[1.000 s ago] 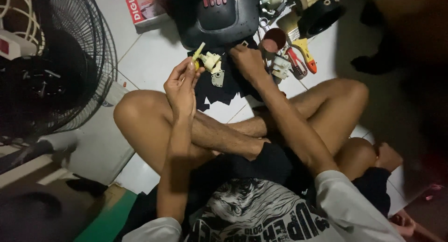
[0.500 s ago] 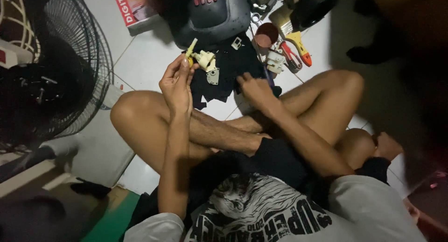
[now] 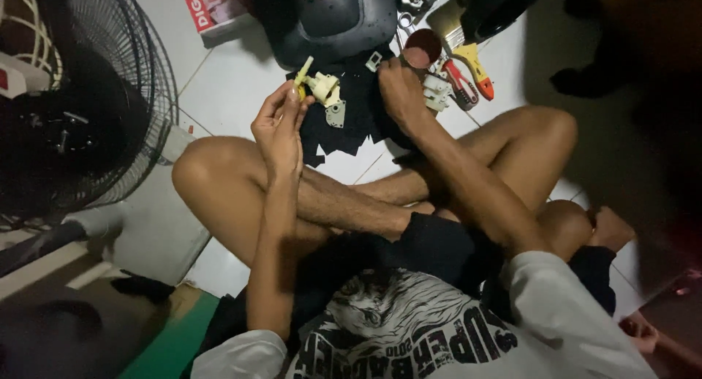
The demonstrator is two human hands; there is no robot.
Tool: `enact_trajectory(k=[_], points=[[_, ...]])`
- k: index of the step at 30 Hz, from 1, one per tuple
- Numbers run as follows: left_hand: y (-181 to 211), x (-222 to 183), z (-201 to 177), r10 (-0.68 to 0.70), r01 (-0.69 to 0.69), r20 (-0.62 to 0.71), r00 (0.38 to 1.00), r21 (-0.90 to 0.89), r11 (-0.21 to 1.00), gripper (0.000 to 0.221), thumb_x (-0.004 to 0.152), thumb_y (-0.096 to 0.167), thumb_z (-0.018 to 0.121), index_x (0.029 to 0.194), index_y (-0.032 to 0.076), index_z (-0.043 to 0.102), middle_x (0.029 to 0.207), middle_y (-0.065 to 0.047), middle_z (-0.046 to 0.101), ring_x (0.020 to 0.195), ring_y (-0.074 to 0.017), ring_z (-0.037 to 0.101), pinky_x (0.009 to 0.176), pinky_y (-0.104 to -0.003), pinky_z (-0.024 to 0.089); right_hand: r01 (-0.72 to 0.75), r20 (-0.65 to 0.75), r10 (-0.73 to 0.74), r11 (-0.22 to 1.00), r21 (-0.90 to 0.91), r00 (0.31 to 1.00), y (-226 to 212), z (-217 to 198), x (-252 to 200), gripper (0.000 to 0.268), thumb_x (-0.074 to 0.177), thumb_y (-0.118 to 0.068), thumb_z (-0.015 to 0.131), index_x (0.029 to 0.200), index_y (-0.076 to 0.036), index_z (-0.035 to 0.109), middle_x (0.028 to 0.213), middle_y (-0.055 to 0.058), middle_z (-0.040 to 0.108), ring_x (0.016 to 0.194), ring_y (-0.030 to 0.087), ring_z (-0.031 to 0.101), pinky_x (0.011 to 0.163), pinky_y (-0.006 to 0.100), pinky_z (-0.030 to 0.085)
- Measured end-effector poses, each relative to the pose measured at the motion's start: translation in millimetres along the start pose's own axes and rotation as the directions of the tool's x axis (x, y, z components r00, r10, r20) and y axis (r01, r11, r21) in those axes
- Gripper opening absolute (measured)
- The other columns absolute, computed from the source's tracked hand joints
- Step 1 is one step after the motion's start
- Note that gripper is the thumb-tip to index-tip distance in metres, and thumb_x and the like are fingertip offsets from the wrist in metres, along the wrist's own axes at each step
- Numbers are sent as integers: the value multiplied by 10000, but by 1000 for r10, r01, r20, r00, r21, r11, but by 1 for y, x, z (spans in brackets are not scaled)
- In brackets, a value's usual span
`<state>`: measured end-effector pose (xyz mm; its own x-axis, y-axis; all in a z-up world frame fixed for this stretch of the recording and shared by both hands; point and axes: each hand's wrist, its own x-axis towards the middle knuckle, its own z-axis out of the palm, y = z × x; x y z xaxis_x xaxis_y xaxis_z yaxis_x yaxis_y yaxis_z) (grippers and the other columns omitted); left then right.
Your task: Final assembly of a fan head, including lubricating internal parts with a spray and fitting small components onto the motor assembly.
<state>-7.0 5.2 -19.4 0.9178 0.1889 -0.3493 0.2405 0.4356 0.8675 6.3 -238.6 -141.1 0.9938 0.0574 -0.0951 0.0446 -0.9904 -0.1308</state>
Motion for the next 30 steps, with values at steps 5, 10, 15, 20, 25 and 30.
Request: enact_trajectory(k=[5,10,15,20,25,30], points=[[5,-1,5,-9,9,-5,1000,-16,1000,243,954,87,754,1166,-24,714,964,-144,673,862,-287,791,844,-278,664,27,5,-27,1000,-16,1000,4,-1,12,241,837,62,606,1071,13,639,978,156,652,694,433,754,577,479,619],[-1,0,4,-6,6,8,1000,-34,999,250,951,78,755,1178,-17,715,970,-141,682,875,-284,789,852,-267,661,29,-7,-30,997,-68,1000,7,0,8,235,813,37,642,1040,-18,617,944,131,650,683,397,757,573,443,623],[3,-3,9,-9,10,28,1000,-48,999,252,941,87,765,1168,-13,719,957,-140,681,867,-290,786,840,-278,665,-2,67,-2,998,59,998,-10,-9,12,174,847,34,613,1015,-5,635,922,149,659,707,457,747,573,520,613],[9,-2,0,-39,44,76,996,-69,997,280,956,75,727,1197,-60,682,1004,-159,686,878,-235,737,886,-287,642,43,-48,-28,930,365,998,-23,-48,21,145,871,15,620,1006,57,652,899,238,688,730,475,690,618,521,563],[19,-4,-3,-99,103,80,992,-42,994,345,949,102,706,1228,-92,643,1077,-175,703,920,-185,726,835,-211,602,39,-188,50,897,440,981,-11,-84,10,150,853,35,617,991,85,651,871,289,701,703,480,663,614,562,500],[19,-2,5,-98,108,124,987,-76,991,310,972,49,670,1237,-109,632,1092,-182,682,938,-199,712,918,-261,610,311,-397,-115,822,476,910,-2,-78,0,116,821,118,620,710,89,639,630,130,583,524,233,476,547,371,446]])
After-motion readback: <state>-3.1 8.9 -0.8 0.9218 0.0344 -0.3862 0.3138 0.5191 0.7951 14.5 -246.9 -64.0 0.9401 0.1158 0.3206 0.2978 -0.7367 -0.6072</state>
